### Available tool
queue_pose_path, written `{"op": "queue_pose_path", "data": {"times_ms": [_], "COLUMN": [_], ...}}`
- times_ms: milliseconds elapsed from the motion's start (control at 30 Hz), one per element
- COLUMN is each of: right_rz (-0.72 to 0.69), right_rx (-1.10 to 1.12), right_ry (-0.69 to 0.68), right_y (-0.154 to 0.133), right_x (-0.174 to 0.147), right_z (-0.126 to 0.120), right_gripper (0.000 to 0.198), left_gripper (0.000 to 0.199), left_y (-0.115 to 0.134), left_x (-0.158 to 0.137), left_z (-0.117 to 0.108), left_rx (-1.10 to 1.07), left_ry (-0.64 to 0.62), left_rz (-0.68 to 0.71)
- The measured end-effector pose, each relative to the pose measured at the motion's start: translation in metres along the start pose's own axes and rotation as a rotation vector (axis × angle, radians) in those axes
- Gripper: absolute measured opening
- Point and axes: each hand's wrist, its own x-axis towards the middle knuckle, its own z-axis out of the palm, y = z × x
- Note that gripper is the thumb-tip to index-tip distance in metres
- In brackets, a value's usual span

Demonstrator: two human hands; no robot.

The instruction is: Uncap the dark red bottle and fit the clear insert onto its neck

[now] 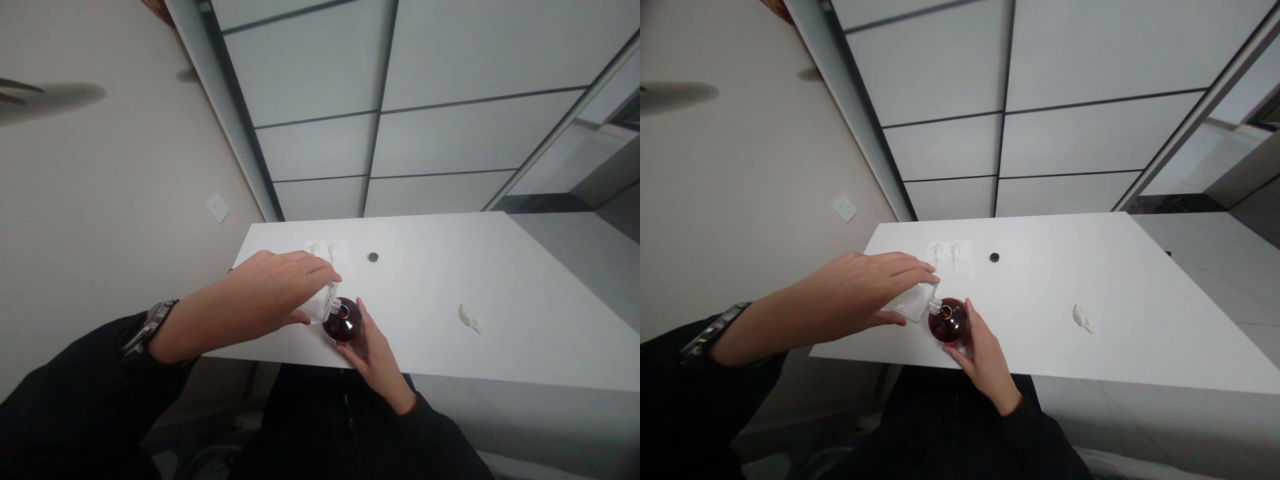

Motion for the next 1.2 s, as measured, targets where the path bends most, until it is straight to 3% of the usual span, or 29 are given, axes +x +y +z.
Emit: {"op": "queue_pose_path", "data": {"times_ms": [767,967,1200], "right_rz": [0.013,0.017,0.023], "right_rx": [0.021,0.022,0.015], "right_ry": [0.006,0.005,0.001], "right_y": [-0.0018,-0.0011,0.0007], "right_x": [0.0001,-0.0001,-0.0009], "right_z": [0.0004,0.0007,0.0013], "right_gripper": [0.095,0.094,0.096], "left_gripper": [0.048,0.052,0.049], "left_y": [-0.0025,0.0001,-0.0025], "left_x": [0.0006,0.0035,0.0025], "left_z": [0.0040,-0.0007,0.0030], "left_rx": [0.003,0.028,0.003], "left_ry": [0.047,0.011,0.064], "left_rz": [0.057,0.052,0.078]}}
